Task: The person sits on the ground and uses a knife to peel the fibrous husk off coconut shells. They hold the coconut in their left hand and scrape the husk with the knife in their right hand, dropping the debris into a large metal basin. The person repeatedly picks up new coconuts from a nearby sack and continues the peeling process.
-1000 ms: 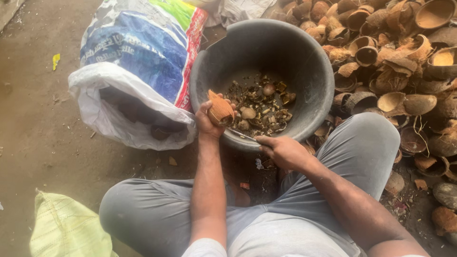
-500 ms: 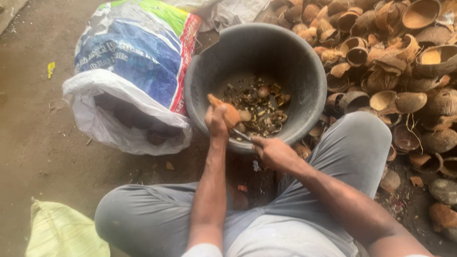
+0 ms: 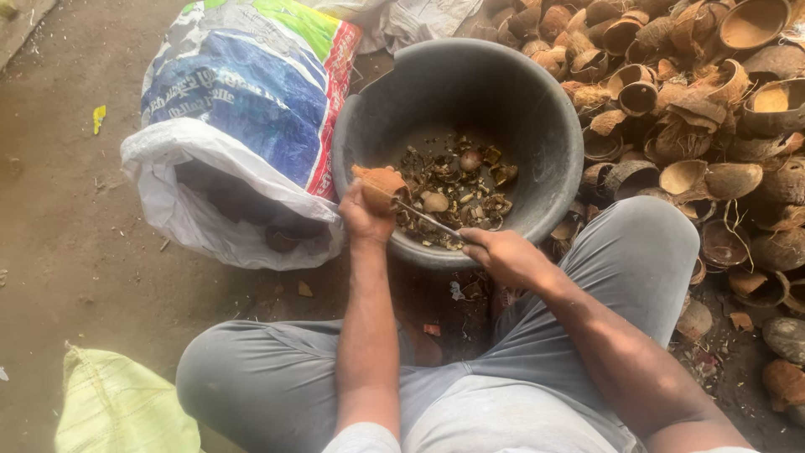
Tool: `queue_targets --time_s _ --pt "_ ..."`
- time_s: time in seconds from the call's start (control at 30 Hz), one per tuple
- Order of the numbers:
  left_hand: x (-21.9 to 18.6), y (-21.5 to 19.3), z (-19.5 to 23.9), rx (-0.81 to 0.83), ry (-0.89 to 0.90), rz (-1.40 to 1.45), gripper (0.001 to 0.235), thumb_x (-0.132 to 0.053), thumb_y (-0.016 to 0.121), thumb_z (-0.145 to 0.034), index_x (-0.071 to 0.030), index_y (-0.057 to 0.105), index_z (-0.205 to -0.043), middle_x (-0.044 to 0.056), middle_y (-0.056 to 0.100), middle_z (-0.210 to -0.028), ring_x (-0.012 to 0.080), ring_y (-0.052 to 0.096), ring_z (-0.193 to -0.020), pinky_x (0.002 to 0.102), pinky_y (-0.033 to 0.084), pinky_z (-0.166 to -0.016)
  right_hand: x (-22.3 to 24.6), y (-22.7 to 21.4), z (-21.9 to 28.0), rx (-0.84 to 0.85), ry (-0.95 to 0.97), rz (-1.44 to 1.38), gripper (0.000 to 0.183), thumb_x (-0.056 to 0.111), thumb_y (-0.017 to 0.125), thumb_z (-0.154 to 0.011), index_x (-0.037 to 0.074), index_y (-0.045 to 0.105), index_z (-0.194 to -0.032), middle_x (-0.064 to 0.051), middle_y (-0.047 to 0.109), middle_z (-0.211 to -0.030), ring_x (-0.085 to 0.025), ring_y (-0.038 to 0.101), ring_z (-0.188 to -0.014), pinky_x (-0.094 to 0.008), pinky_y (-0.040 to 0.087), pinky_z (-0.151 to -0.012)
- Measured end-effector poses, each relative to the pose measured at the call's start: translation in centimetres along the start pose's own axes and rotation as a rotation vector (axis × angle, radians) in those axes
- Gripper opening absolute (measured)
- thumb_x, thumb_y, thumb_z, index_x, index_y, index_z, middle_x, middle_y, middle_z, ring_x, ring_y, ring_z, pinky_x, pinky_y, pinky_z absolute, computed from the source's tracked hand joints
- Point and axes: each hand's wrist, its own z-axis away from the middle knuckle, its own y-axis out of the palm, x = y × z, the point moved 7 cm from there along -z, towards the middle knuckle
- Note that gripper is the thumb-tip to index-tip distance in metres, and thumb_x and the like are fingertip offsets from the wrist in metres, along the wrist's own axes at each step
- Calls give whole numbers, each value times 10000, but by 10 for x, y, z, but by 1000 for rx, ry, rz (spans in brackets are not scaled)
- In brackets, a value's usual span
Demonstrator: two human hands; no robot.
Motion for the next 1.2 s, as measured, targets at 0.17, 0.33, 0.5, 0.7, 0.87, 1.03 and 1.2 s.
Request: queue_targets --time_s 0.17,0.33,0.5,0.7,0.87,1.03,1.2 --pt "1 -2 5 3 42 -178 533 -329 711 -900 -13 557 -1301 110 647 -1111 257 674 -1036 419 614 -890 19 -4 8 4 3 196 429 357 542 -994 190 599 -1385 -192 737 -1097 -391 689 -1016 -490 532 -889" --pt "7 20 17 108 -34 -183 547 -291 740 -814 16 541 -1220 164 643 -1016 301 734 -876 411 665 -734 24 5 14 -1 -2 247 412 346 509 -1008 202 593 -1384 -166 747 -1002 -372 701 -931 -499 538 -810" --pt "12 39 28 156 -45 -331 493 -273 688 -823 -5 516 -1199 174 643 -979 273 720 -811 371 660 -655 24 12 19 53 53 280 427 321 461 -1024 213 543 -1430 -163 735 -925 -356 716 -834 -502 556 -740" --pt "28 34 28 131 78 -693 450 -258 631 -894 53 522 -1200 178 623 -971 243 682 -776 352 643 -635 12 30 6 36 122 216 423 245 459 -1033 175 560 -1438 -199 736 -948 -380 721 -859 -523 552 -768" --pt "23 23 21 -81 229 -628 463 -242 631 -883 71 504 -1200 182 596 -980 273 668 -786 406 651 -665 11 32 -3 -15 109 -9 402 298 531 -1028 155 601 -1397 -157 724 -867 -301 716 -738 -468 546 -702" --pt "11 7 28 -474 427 -417 448 -194 628 -870 66 554 -1228 168 629 -1063 287 701 -919 407 657 -773 19 46 -2 48 294 -449 413 277 554 -1028 138 584 -1415 -98 602 -674 -194 595 -570 -376 506 -558" --pt "-9 18 17 -349 157 -159 484 -344 556 -943 -27 495 -1304 163 617 -1117 289 682 -966 419 624 -808 17 24 1 -31 208 -282 422 313 550 -1020 193 583 -1423 -119 630 -741 -235 624 -638 -422 512 -599"
